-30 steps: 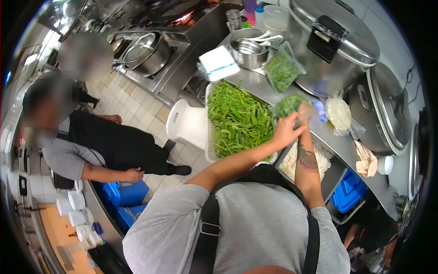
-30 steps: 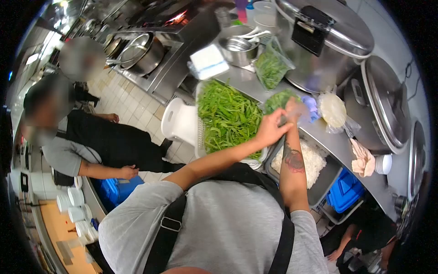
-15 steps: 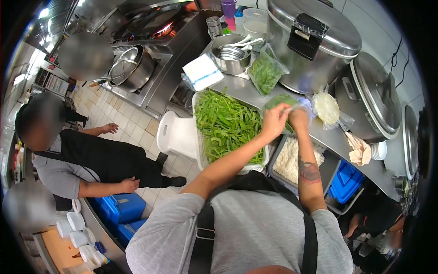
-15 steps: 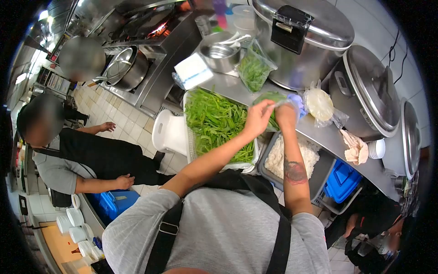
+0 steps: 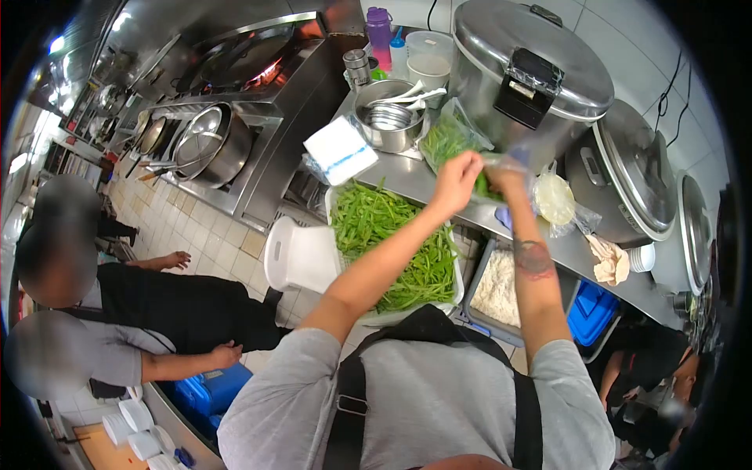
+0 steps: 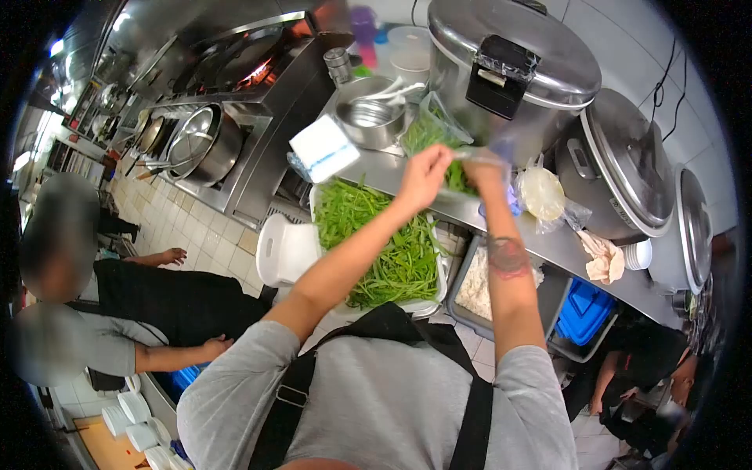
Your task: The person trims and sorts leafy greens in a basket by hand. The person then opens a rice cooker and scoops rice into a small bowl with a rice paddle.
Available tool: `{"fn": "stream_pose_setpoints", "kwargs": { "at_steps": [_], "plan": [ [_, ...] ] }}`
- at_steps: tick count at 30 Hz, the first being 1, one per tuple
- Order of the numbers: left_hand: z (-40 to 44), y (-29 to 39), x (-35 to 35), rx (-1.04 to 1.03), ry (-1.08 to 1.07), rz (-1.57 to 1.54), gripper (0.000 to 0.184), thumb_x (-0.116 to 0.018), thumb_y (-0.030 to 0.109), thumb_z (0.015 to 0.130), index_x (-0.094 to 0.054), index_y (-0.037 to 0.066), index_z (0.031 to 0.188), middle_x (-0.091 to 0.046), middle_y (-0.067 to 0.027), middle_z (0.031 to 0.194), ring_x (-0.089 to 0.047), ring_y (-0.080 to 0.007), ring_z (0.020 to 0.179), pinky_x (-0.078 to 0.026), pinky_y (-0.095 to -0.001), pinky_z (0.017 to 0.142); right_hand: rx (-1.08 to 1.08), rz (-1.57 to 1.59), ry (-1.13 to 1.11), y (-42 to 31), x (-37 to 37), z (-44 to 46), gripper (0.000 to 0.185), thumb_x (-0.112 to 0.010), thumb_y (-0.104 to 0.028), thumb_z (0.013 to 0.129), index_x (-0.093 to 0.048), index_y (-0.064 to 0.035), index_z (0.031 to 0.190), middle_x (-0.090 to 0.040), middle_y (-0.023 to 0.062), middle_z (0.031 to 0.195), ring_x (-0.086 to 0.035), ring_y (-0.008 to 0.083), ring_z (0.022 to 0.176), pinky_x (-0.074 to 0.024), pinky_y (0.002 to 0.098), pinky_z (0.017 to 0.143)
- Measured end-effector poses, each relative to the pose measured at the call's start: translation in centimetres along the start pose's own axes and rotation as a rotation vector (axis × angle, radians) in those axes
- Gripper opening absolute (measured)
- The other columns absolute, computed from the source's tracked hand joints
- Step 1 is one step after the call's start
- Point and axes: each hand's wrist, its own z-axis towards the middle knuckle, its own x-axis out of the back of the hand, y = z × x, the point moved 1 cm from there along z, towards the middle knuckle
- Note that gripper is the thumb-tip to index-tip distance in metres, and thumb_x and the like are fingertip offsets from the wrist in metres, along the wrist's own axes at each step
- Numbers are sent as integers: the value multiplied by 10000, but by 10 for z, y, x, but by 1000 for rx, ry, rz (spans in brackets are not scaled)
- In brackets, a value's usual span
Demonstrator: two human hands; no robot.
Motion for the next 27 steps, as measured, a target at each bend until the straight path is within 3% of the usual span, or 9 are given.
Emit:
{"fn": "stream_pose_setpoints", "kwargs": {
  "at_steps": [1, 5, 7, 9, 11, 17, 20, 23, 27],
  "plan": [
    [27, -4, 2, 52, -91, -31, 139, -571, 162, 886, -604, 31, 915, -556, -60, 614, -492, -108, 554, -402, -276, 501, -61, 33, -106, -1, 23, 3, 321, -549, -316, 813, -675, -21, 792, -648, 140, 636, -653, 272, 592, -503, 414, 610],
    [121, 13, 53, 534, -607, -235, 411, -704, 238, 790, -574, 37, 1125, -622, -63, 696, -629, -150, 720, -521, -305, 576, 125, -360, -132, 20, 0, 38, 237, -552, -218, 768, -700, -46, 835, -667, 178, 791, -666, 293, 725, -517, 382, 654],
    [172, -10, 85, 528, -380, -139, 557, -761, 277, 717, -547, 22, 1163, -637, -102, 749, -630, -149, 739, -523, -303, 590, 184, -332, -74, 29, -43, 52, 228, -555, -187, 753, -689, -15, 817, -657, 207, 852, -655, 328, 783, -511, 406, 700],
    [233, -54, 107, 393, 97, 319, 586, -792, 282, 649, -568, 24, 1125, -649, -157, 802, -649, -214, 770, -532, -339, 647, 142, -186, -47, 1, -66, 37, 224, -541, -134, 742, -672, 36, 806, -639, 248, 892, -637, 365, 844, -503, 433, 751],
    [273, -88, 121, 163, 353, 686, 508, -791, 269, 619, -619, -2, 1013, -655, -201, 832, -654, -295, 799, -528, -374, 701, 87, -100, -56, -21, -65, 31, 229, -528, -101, 743, -658, 64, 834, -625, 272, 906, -624, 386, 873, -492, 440, 778],
    [344, -141, 112, 138, 232, 908, 297, -757, 222, 643, -644, -37, 736, -657, -217, 856, -648, -348, 823, -523, -410, 759, 201, 136, -31, -48, 26, -22, 271, -561, -127, 786, -622, 56, 977, -620, 276, 921, -606, 419, 871, -475, 440, 790],
    [350, -159, 125, 276, 302, 862, 367, -759, 173, 638, -612, -39, 899, -613, -250, 975, -625, -382, 896, -512, -411, 803, 260, 376, 198, -46, 56, -59, 274, -593, -95, 805, -603, 47, 1039, -617, 251, 964, -609, 378, 907, -474, 400, 836],
    [357, -178, 139, 322, 383, 836, 603, -779, 145, 617, -495, -36, 1117, -509, -274, 1106, -566, -408, 997, -484, -420, 859, 153, 516, 190, -20, 48, -84, 278, -625, -54, 779, -604, 33, 1041, -621, 205, 956, -623, 335, 891, -490, 368, 826],
    [332, -138, 137, 148, 279, 848, 783, -820, 176, 575, -396, -22, 1203, -441, -259, 1139, -506, -391, 1055, -452, -419, 903, 46, 692, 201, -3, 27, -109, 277, -632, -20, 759, -606, 22, 1032, -609, 183, 1003, -614, 330, 925, -490, 356, 841]
  ]
}}
